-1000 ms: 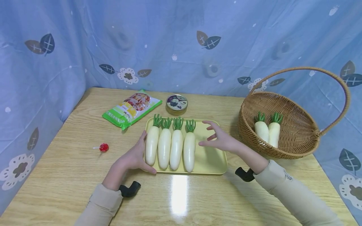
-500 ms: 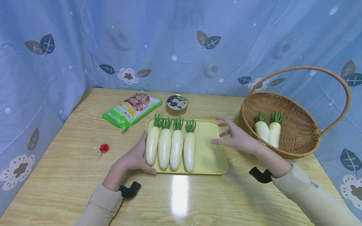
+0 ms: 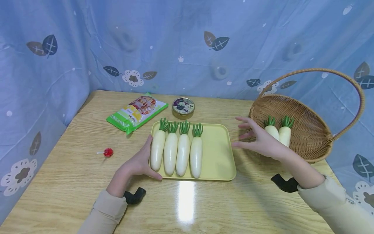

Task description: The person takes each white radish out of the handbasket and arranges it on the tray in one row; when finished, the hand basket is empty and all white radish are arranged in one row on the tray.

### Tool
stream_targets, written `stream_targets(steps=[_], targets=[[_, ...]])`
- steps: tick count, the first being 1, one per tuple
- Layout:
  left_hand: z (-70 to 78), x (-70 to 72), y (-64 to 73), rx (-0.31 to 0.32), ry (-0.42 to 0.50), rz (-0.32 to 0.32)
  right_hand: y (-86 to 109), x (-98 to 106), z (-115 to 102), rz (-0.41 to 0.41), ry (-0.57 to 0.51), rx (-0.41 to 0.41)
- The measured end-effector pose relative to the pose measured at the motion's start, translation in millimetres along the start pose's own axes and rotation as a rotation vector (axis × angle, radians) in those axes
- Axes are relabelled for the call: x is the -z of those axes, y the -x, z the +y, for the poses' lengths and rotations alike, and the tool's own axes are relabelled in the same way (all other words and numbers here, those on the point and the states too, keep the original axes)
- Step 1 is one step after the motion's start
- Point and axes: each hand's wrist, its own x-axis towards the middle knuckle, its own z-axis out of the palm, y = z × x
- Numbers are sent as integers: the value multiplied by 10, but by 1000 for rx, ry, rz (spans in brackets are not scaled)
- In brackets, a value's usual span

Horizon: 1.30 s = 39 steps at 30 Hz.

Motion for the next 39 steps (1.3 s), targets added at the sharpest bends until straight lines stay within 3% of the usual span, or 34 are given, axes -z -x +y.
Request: stream_targets(steps=[7,14,26,39], targets=[[6,-2,-2,1,6,-3,114,135,-3,28,42,28],[18,7,2,27,2,-13,268,303,33,72,50,-20],[-11,2,7,30,13,-9,423,521,337,189,99,-21],[-14,0,9,36,13,-9,452,729,701,138,128,-122]])
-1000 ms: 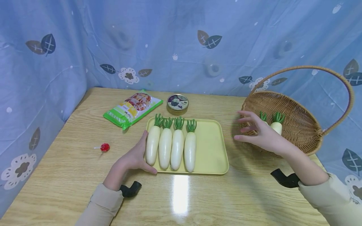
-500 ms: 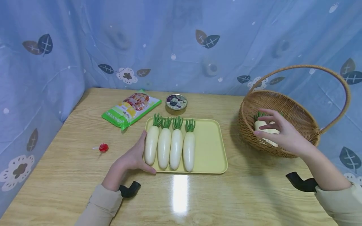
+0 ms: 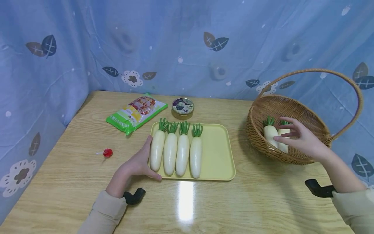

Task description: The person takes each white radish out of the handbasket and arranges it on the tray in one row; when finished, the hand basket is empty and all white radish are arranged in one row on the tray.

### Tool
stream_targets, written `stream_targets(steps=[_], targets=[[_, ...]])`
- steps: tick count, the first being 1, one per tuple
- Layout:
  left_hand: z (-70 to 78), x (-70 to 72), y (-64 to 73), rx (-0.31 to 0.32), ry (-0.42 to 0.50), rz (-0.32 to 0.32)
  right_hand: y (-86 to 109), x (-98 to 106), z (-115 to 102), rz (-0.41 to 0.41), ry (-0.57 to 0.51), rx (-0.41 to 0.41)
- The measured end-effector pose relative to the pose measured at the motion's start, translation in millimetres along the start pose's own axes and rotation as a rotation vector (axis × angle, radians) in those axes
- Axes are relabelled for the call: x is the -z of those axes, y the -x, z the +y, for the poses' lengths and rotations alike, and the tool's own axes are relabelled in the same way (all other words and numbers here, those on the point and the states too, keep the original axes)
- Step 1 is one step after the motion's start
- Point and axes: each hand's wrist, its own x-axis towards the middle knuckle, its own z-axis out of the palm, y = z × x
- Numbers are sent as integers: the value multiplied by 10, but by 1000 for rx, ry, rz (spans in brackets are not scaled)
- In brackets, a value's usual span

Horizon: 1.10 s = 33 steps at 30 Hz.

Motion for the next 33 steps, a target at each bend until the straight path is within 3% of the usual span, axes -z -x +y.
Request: stream_targets(steps=[25,33], targets=[[27,5,-50,-6,-2,-3,-175,183,611,-66,59,-155],[11,1,-7,4,1,-5,-257,106,723,-129,-24,-196]])
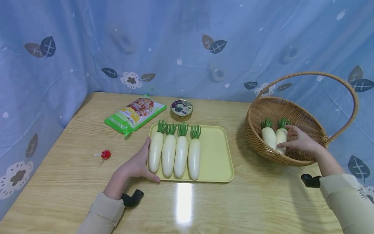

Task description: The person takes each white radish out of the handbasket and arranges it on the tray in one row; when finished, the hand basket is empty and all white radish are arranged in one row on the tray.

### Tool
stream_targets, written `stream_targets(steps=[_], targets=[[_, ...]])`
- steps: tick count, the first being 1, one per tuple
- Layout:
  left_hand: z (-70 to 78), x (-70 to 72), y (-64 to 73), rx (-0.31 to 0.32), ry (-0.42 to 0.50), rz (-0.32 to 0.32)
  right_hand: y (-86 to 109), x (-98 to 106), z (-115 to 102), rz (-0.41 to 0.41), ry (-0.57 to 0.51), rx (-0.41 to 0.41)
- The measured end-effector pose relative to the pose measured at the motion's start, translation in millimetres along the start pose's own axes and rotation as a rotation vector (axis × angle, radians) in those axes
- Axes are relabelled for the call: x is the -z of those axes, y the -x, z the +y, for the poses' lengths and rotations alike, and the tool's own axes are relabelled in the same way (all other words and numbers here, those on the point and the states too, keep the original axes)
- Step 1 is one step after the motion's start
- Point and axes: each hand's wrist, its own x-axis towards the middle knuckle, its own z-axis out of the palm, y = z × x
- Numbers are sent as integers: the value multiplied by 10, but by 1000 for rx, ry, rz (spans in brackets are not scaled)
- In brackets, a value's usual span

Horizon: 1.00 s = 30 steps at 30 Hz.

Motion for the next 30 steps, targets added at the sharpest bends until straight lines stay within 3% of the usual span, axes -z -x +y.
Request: stream_targets(steps=[7,18,30], targets=[[-10,9,2,-7,3,2,-67,-1,80,-90,-83,-18],[-23,-4,-11,-1,-6,-2,-144,74,157,-260,-276,-133],[-16,-1,-9,-4,1,3,-181,67,150,-286,-316,-181]])
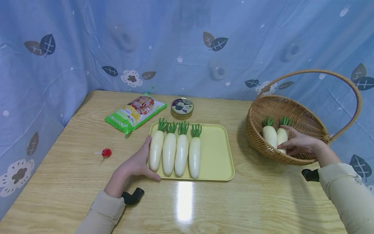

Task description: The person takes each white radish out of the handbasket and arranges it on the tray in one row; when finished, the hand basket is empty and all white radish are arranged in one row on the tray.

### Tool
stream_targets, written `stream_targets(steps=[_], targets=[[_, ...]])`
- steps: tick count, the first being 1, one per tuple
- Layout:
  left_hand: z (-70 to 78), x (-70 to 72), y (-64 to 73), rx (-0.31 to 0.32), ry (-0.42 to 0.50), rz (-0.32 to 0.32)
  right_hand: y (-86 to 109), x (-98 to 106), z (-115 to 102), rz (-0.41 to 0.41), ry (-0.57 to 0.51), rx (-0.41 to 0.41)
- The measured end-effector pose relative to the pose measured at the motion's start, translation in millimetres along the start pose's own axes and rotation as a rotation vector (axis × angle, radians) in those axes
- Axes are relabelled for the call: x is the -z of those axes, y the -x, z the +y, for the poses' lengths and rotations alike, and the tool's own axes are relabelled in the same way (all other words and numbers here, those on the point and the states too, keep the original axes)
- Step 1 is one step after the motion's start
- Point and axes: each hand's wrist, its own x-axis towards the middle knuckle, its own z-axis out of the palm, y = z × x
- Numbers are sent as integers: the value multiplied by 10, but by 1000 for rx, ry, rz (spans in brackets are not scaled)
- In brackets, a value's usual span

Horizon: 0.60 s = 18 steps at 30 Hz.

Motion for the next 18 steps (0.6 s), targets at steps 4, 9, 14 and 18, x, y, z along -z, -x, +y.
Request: stream_targets(steps=[4,9,14,18], targets=[[-3,-1,-3,1,3,-2,3,-5,-22,1,5,-4],[5,4,1,7,6,1,7,-22,-46,20,3,4],[12,8,6,12,1,0,22,-24,-57,53,-10,15],[-1,4,3,11,-2,-3,42,-16,-68,59,-21,27]])
